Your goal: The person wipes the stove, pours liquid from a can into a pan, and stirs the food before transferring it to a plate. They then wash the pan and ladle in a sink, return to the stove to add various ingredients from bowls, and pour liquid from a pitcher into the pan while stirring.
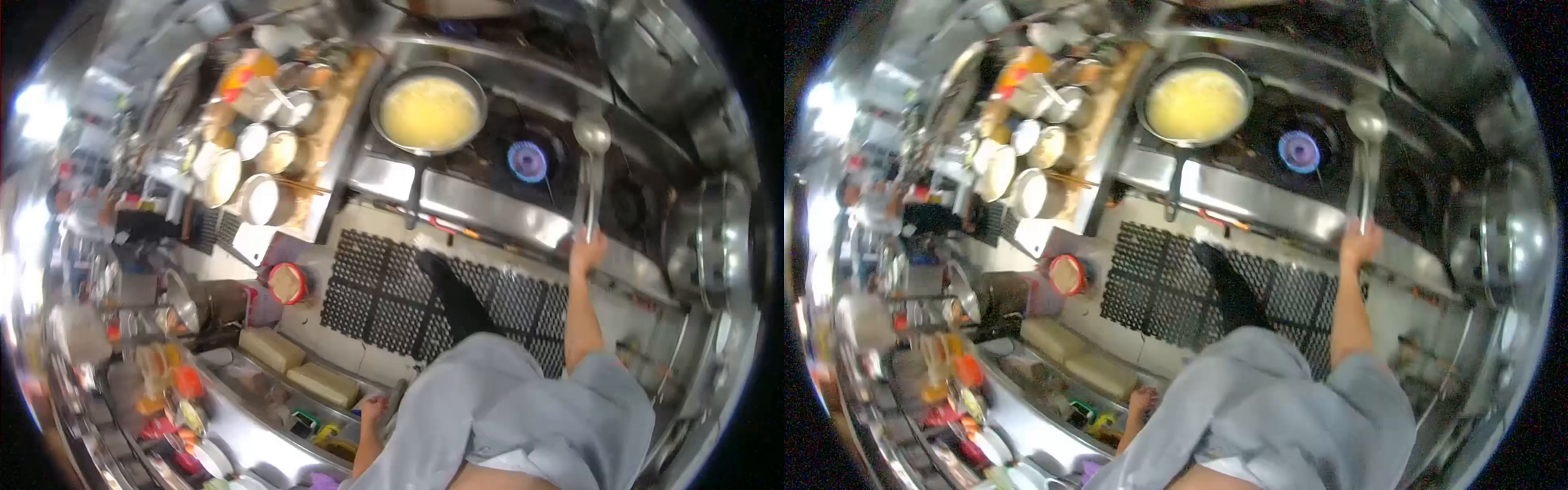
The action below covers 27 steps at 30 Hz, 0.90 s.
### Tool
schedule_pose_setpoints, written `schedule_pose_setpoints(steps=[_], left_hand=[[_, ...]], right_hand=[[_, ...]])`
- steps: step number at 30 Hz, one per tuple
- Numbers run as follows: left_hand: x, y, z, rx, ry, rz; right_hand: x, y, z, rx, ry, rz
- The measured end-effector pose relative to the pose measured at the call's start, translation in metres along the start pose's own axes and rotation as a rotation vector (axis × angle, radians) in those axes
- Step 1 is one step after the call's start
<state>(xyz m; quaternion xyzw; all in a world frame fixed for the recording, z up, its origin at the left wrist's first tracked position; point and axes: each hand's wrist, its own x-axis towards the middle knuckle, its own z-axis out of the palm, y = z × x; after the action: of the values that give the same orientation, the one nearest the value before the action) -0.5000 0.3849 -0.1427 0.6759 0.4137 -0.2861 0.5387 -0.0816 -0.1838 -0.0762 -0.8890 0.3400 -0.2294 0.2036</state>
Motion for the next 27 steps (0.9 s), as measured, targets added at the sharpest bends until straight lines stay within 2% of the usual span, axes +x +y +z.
schedule_pose_setpoints(steps=[1, 2, 3, 4, 5, 6, 7, 9, 11, 12, 14, 16, 20, 22, 26, 27], left_hand=[[-0.005, -0.005, -0.009, 0.195, -0.124, 0.085], [-0.021, 0.016, -0.005, -0.06, -0.008, -0.025], [-0.027, 0.034, -0.006, -0.019, -0.041, -0.046], [-0.028, 0.048, -0.008, -0.008, 0.002, -0.051], [-0.028, 0.061, -0.016, -0.001, 0.05, -0.064], [-0.025, 0.077, -0.022, 0.293, -0.05, 0.08], [-0.007, 0.086, -0.032, 0.3, -0.069, 0.093], [0.037, 0.107, -0.051, 0.002, -0.066, -0.154], [0.057, 0.139, -0.068, -0.157, 0.117, -0.01], [0.058, 0.171, -0.073, -0.172, 0.137, 0.01], [0.063, 0.239, -0.08, -0.169, 0.138, 0.045], [0.066, 0.273, -0.087, 0.04, 0.093, 0.116], [0.093, 0.256, -0.104, -0.017, 0.049, 0.211], [0.099, 0.23, -0.127, 0.204, 0.008, 0.085], [0.095, 0.176, -0.157, 0.165, -0.102, 0.109], [0.094, 0.165, -0.163, 0.169, -0.063, -0.091]], right_hand=[[-0.014, -0.006, 0.012, 0.011, 0.285, -0.317], [-0.04, -0.027, 0.007, 0.157, 0.049, -0.232], [-0.07, -0.063, -0.007, 0.377, -0.348, -0.052], [-0.107, -0.075, 0.013, 0.627, -0.365, -0.204], [-0.149, -0.073, 0.043, 0.591, -0.688, 0.037], [-0.157, -0.099, 0.047, 0.651, -1.089, 0.385], [-0.174, -0.099, 0.083, 0.638, -1.205, 0.581], [-0.192, -0.119, 0.128, 0.881, -0.989, 1.017], [-0.192, -0.129, 0.162, 1.088, -0.706, 1.216], [-0.194, -0.132, 0.176, 1.186, -0.546, 1.269], [-0.202, -0.125, 0.211, 1.275, -0.441, 1.302], [-0.208, -0.123, 0.22, 1.435, -0.312, 1.33], [-0.209, -0.125, 0.217, 1.562, -0.271, 1.375], [-0.206, -0.126, 0.214, 1.588, -0.285, 1.364], [-0.205, -0.125, 0.218, 1.581, -0.263, 1.364], [-0.206, -0.125, 0.219, 1.547, -0.272, 1.341]])
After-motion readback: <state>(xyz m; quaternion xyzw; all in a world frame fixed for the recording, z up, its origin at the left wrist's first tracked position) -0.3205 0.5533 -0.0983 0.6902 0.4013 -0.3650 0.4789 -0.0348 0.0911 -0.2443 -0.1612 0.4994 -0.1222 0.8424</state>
